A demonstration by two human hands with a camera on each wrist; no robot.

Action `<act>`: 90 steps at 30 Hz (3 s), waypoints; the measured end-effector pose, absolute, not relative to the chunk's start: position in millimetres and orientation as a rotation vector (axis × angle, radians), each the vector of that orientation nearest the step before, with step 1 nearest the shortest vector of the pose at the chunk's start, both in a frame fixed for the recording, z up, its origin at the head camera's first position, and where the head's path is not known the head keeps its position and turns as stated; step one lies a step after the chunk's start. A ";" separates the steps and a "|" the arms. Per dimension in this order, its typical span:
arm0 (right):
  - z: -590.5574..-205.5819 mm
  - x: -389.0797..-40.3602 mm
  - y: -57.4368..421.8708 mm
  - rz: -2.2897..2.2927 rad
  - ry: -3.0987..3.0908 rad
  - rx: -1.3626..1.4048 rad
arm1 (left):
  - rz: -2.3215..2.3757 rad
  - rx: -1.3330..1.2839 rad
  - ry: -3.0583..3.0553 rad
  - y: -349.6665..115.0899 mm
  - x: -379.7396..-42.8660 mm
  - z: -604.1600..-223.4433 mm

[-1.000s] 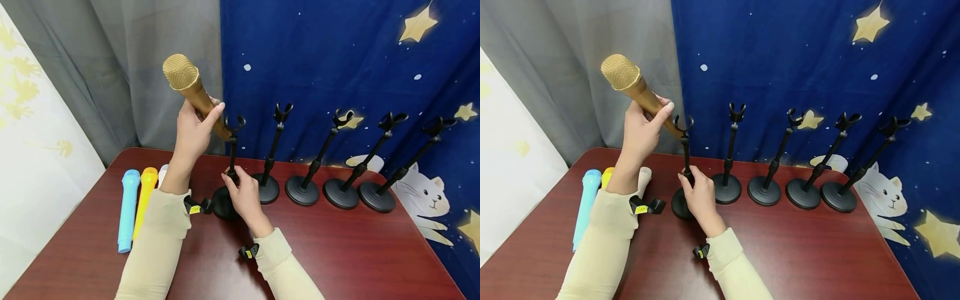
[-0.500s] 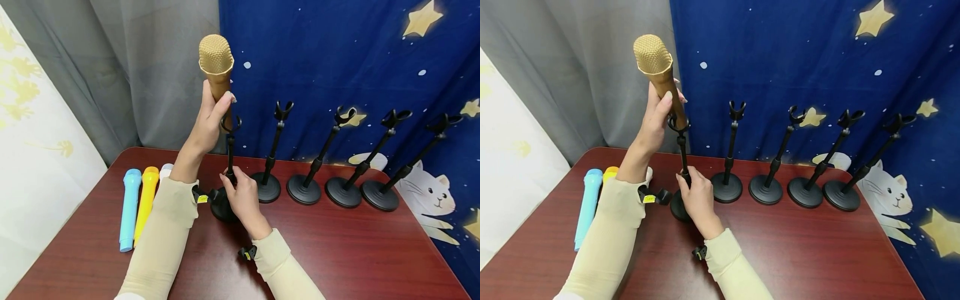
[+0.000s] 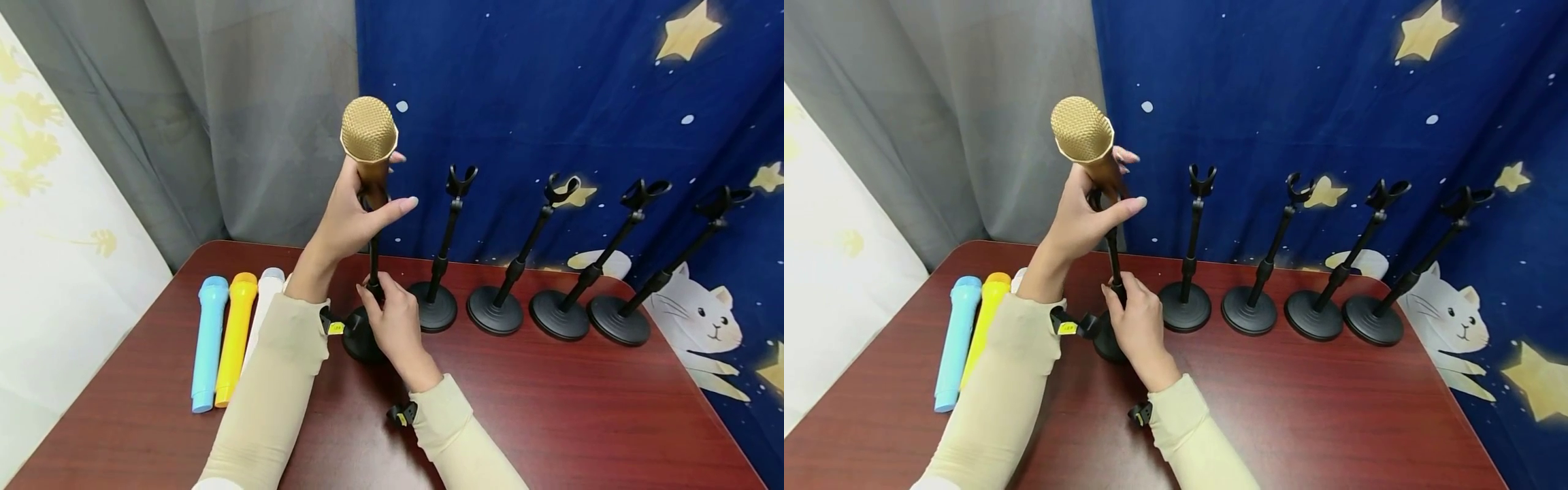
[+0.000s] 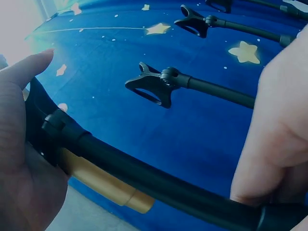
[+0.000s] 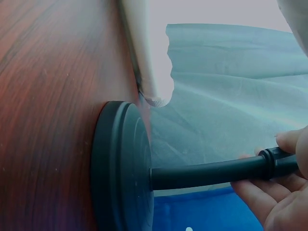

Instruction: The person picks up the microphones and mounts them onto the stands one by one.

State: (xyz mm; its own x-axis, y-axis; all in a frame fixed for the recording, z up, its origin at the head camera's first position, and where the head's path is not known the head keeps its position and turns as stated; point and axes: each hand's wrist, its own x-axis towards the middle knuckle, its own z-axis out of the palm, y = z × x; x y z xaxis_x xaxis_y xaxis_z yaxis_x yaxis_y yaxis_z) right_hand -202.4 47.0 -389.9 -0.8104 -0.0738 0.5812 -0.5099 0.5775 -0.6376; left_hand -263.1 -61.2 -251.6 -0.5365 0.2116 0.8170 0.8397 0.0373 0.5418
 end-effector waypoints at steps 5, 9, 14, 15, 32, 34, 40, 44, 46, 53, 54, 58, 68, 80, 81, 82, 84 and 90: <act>-390.4 -202.5 46.6 1.166 -2.321 0.459 | -1.473 -1.042 -1.789 -61.6 -266.7 -259.2; -391.4 -201.2 47.1 1.186 -2.340 0.463 | -1.493 -1.024 -1.811 -60.9 -269.6 -268.6; -391.9 -200.6 47.8 1.172 -2.342 0.481 | -1.493 -0.900 -1.771 -57.4 -269.2 -274.7; -391.4 -200.8 48.0 1.165 -2.336 0.486 | -1.485 -0.869 -1.760 -56.4 -268.7 -274.6; -391.6 -204.7 48.9 1.117 -2.306 0.499 | -1.550 -0.690 -1.707 -48.6 -262.9 -279.2; -391.5 -204.8 49.2 1.115 -2.312 0.497 | -1.545 -0.692 -1.710 -48.4 -262.8 -279.4; -388.7 -206.0 50.9 1.158 -2.342 0.472 | -1.552 -0.670 -1.696 -45.9 -261.8 -282.3; -388.6 -207.2 51.3 1.204 -2.365 0.435 | -1.496 -0.605 -1.695 -42.9 -259.7 -285.5; -388.9 -207.9 51.4 1.219 -2.377 0.423 | -1.446 -0.556 -1.712 -41.6 -258.0 -285.9; -387.9 -210.0 52.9 1.241 -2.381 0.433 | -1.382 -0.452 -1.852 -42.4 -256.5 -282.2; -387.7 -210.1 53.2 1.240 -2.380 0.437 | -1.374 -0.459 -1.866 -42.9 -257.0 -282.2; -386.9 -209.3 53.5 1.240 -2.372 0.446 | -1.367 -0.494 -1.899 -44.7 -259.8 -281.7; -388.5 -209.8 53.3 1.239 -2.351 0.465 | -1.601 -0.445 -2.059 -47.5 -261.4 -277.7; -372.6 -209.3 65.9 1.219 -2.550 0.478 | -1.760 -0.513 -2.106 -55.4 -255.8 -280.2; -370.7 -209.5 68.7 1.209 -2.574 0.482 | -1.770 -0.537 -2.111 -57.5 -254.8 -282.0; -368.8 -209.4 71.5 1.205 -2.601 0.483 | -1.781 -0.559 -2.117 -59.7 -253.8 -283.9; -366.9 -209.9 77.0 1.217 -2.659 0.482 | -1.791 -0.583 -2.122 -65.1 -251.0 -288.1; -368.7 -215.6 90.8 1.238 -2.888 0.486 | -1.700 -0.380 -2.039 -84.1 -236.0 -299.5</act>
